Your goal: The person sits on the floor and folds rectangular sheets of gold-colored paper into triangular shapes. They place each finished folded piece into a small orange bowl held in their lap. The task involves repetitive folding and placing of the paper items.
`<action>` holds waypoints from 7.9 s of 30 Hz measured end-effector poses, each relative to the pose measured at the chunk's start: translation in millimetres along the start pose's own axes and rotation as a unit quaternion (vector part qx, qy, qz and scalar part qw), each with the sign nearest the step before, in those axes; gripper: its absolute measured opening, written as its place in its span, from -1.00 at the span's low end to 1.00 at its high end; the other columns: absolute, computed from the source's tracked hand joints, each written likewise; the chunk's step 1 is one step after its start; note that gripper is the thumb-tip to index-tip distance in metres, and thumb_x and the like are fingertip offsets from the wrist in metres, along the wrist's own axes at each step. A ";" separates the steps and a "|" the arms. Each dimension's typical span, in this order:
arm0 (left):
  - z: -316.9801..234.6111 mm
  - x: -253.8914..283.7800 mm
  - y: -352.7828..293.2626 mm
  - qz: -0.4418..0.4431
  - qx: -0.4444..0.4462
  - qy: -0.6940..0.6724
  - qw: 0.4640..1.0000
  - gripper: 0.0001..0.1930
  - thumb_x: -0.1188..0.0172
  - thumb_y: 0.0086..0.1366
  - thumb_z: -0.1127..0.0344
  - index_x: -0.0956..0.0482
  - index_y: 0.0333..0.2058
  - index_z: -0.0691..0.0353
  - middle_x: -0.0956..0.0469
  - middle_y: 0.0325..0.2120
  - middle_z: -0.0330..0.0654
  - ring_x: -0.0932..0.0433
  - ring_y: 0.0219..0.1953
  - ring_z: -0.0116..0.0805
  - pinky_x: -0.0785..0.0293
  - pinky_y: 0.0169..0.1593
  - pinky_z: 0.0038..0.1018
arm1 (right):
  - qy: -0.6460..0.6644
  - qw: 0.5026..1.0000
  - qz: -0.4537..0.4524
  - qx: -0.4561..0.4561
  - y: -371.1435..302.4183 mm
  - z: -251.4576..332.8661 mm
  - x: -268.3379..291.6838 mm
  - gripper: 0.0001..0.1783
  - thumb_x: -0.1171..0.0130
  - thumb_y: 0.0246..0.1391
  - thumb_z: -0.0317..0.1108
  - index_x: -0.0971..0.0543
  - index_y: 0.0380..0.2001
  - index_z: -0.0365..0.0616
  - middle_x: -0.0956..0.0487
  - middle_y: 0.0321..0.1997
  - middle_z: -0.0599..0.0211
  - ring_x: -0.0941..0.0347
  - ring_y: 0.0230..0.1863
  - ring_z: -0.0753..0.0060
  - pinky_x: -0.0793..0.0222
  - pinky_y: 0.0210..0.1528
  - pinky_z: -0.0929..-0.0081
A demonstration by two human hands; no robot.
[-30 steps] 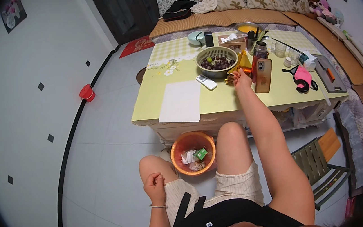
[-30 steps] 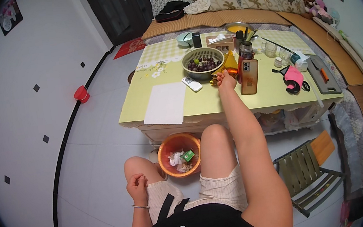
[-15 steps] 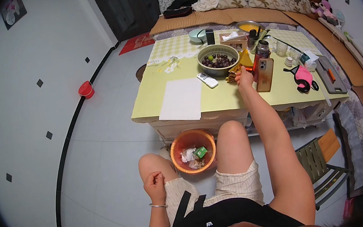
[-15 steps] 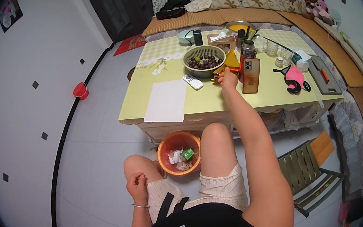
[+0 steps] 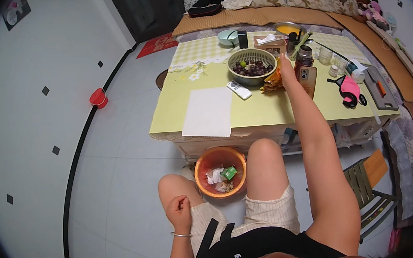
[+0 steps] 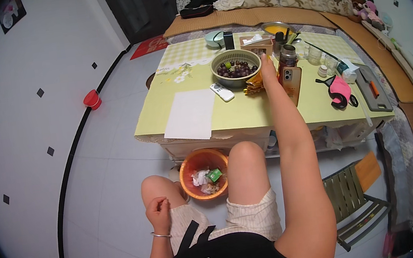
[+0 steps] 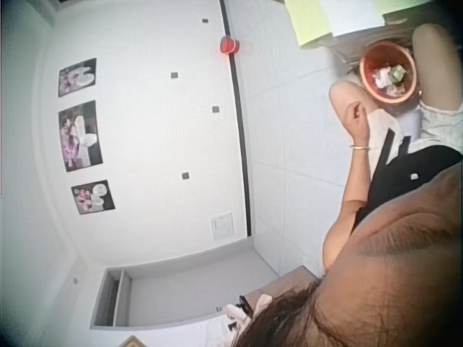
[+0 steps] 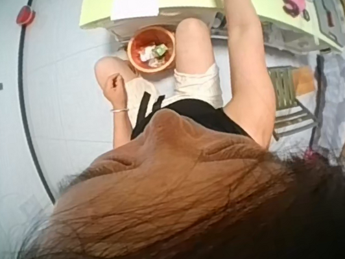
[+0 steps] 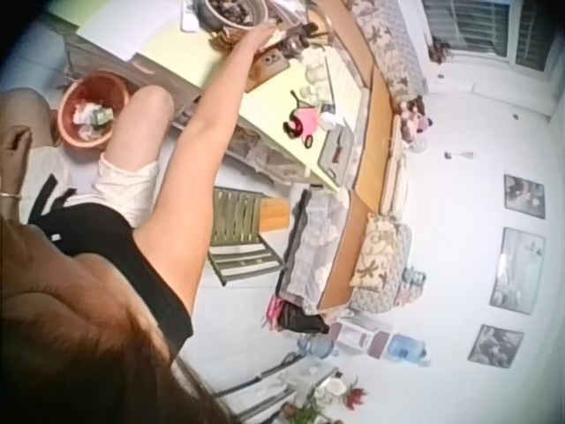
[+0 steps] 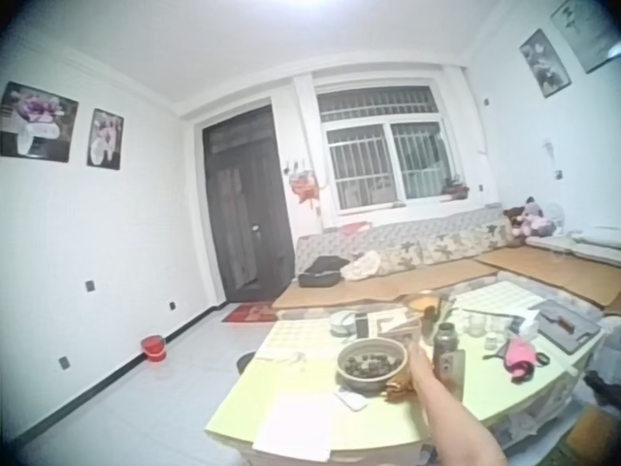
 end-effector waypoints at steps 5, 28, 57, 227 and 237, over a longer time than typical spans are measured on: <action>-5.3 -4.3 2.6 0.004 -0.021 0.033 0.999 -0.95 -0.26 0.26 0.52 -0.66 -0.30 0.35 -0.61 -0.47 -0.27 -0.54 -0.47 -0.57 -0.48 -0.36 -0.63 | 0.027 0.993 0.074 -0.086 30.4 -30.6 0.3 0.05 0.21 0.22 0.51 -0.06 0.49 -0.07 -0.09 0.53 0.09 -0.26 0.34 0.06 -0.15 0.33 0.19; -9.2 7.1 -1.3 -0.014 -0.016 0.045 0.999 -0.94 -0.25 0.25 0.52 -0.66 -0.32 0.35 -0.62 -0.47 -0.25 -0.55 -0.46 -0.55 -0.50 -0.33 -0.62 | -0.134 0.986 0.069 -0.066 50.9 -64.1 -21.1 0.00 0.00 0.21 0.35 -0.25 0.33 -0.42 -0.32 0.37 -0.21 -0.28 0.37 -0.08 -0.20 0.33 0.17; -17.3 -3.7 0.8 -0.002 -0.053 0.078 0.996 -0.94 -0.28 0.24 0.48 -0.67 -0.32 0.34 -0.62 -0.48 -0.24 -0.55 -0.48 -0.54 -0.49 -0.35 -0.60 | -0.559 0.674 0.334 0.349 -293.6 -52.0 -171.9 -0.51 -0.07 0.18 -0.33 -0.43 0.18 -0.18 -0.38 0.27 -0.19 -0.30 0.28 -0.38 -0.31 0.12 -0.31; -8.3 -214.4 324.9 0.149 -0.110 0.280 0.942 -0.57 -0.44 -0.01 0.26 -0.63 -0.10 0.11 -0.48 -0.04 -0.12 -0.37 0.08 -0.05 -0.32 0.17 -0.18 | -0.215 0.947 0.219 0.097 -182.8 -62.3 -153.6 -0.66 -0.20 0.16 -0.38 -0.59 0.00 -0.24 -0.64 -0.18 0.12 -0.60 -0.22 0.19 -0.50 -0.09 0.35; 2.9 -203.7 324.9 0.075 -0.087 0.089 0.989 -0.89 -0.36 -0.02 0.53 -0.57 -0.53 0.28 -0.56 -0.48 -0.20 -0.54 -0.42 -0.31 -0.49 -0.28 -0.37 | -0.183 0.950 0.242 0.073 -169.8 -87.2 -149.6 -0.52 -0.12 0.22 -0.49 -0.42 0.19 -0.38 -0.61 -0.37 0.29 -0.57 -0.37 0.50 -0.53 -0.27 0.56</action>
Point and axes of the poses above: each hand's wrist, its own y-axis towards the middle knuckle, its own x-axis out of the back of the hand, z = x × y, the point moved 6 cm from there along y, towards the middle knuckle
